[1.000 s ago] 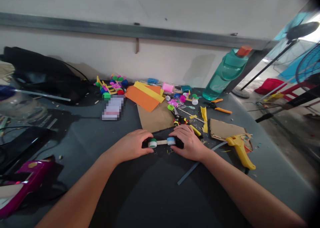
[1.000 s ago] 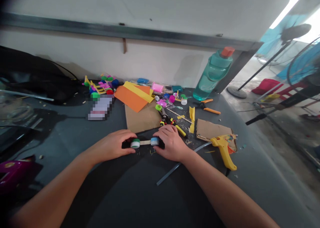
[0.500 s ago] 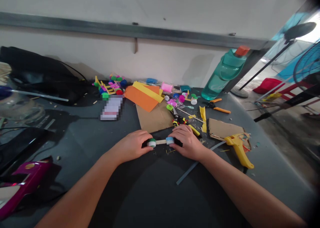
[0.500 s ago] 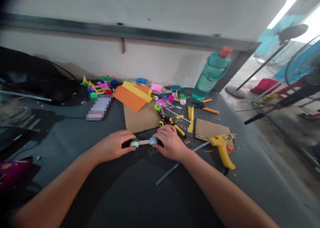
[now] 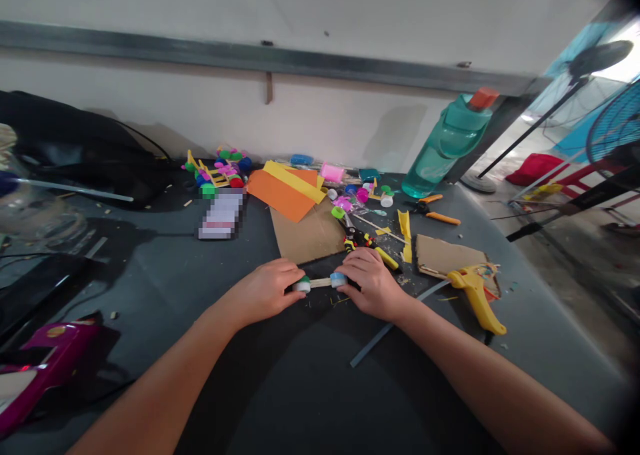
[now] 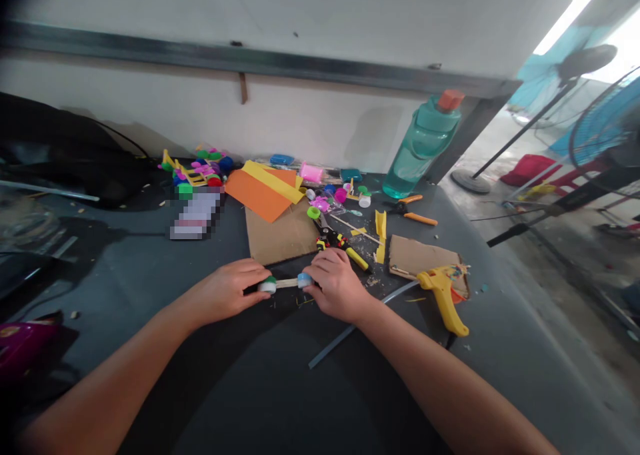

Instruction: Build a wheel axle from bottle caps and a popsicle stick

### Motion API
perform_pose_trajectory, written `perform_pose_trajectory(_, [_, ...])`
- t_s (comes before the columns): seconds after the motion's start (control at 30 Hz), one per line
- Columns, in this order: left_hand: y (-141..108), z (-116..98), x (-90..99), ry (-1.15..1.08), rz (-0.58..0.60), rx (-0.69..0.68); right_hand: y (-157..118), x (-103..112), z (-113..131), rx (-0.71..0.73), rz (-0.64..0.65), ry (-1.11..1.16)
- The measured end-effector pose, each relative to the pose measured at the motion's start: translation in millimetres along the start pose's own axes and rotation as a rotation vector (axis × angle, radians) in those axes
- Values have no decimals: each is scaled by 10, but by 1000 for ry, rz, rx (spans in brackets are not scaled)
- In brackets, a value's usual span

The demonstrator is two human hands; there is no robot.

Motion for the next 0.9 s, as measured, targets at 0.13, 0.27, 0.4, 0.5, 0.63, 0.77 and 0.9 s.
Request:
perform_pose_trajectory(0.13, [3,-9,-1,18,-7,-21,1,-4,2,-1,-4,0])
perform_pose_trajectory(0.27, [16,-11,-8,38,17,-18,1,-7,4,-5,-6,6])
perform_pose_trajectory(0.4, [17,-17,-16,46,34,-15,1,-14,16,6,-8,18])
perform_pose_trajectory(0.5, [8,-17,-14,59,23,-16,3,-17,20,11,-13,33])
perform_pose_trajectory(0.63, [2,-14,-9,46,6,-19,6,-18,16,9,-15,50])
perform_pose_trajectory(0.77, [5,-10,-5,30,3,-14,3,-22,8,10,-8,58])
perform_pose_trajectory(0.9, [13,-23,11,8,-13,-18,-1,-29,-3,14,-8,61])
Point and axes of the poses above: each hand's wrist, its own y-axis towards the middle knuckle, its own x-axis out of the back of the hand, z = x × y, the point moved 7 cm from there along y, towards the middle knuckle, and after that the axes turned 10 degrees about -x, right-handed, at the moved point
